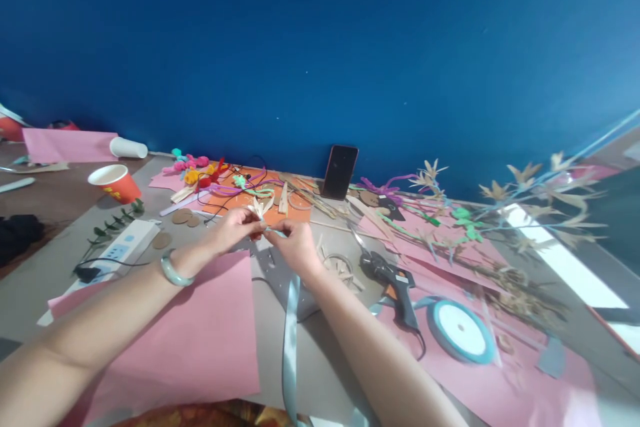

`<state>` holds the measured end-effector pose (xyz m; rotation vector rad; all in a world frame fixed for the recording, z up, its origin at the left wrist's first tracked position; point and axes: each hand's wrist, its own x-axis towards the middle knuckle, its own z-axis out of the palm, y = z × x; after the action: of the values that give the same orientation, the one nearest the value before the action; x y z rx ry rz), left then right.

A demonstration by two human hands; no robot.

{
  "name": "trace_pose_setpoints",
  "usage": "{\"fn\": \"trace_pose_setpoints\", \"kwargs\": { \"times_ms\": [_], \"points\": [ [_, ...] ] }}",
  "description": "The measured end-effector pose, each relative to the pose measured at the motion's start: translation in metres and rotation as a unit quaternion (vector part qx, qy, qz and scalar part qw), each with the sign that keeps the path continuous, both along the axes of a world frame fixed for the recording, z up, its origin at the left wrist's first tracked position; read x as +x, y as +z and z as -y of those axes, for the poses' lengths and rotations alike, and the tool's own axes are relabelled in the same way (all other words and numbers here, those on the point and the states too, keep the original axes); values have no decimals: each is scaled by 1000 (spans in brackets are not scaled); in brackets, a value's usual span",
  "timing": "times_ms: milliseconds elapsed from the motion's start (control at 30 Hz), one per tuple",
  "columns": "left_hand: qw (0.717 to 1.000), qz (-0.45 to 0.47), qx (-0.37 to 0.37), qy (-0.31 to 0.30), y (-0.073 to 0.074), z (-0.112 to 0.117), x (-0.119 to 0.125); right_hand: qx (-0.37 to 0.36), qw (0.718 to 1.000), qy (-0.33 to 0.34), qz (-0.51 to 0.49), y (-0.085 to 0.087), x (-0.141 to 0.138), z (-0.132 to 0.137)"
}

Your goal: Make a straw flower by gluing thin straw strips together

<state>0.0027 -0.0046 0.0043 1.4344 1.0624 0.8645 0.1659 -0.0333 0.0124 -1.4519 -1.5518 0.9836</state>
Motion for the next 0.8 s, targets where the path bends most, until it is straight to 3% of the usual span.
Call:
{"fn": "trace_pose_setpoints", "kwargs": {
  "times_ms": [200, 467, 633, 800],
  "points": [
    [999, -32, -8, 23, 2, 2, 4, 23, 999, -1, 27, -3, -1, 1],
    [999, 32, -20, 23, -8, 2, 4, 62, 998, -1, 33, -11, -1, -2],
    [988, 134, -76, -5, -6, 4, 5, 21, 1000, 14, -4, -3, 2, 0],
    [962, 223, -146, -61, -5, 2, 3, -61, 985, 59, -148, 0, 5, -1]
  ]
}}
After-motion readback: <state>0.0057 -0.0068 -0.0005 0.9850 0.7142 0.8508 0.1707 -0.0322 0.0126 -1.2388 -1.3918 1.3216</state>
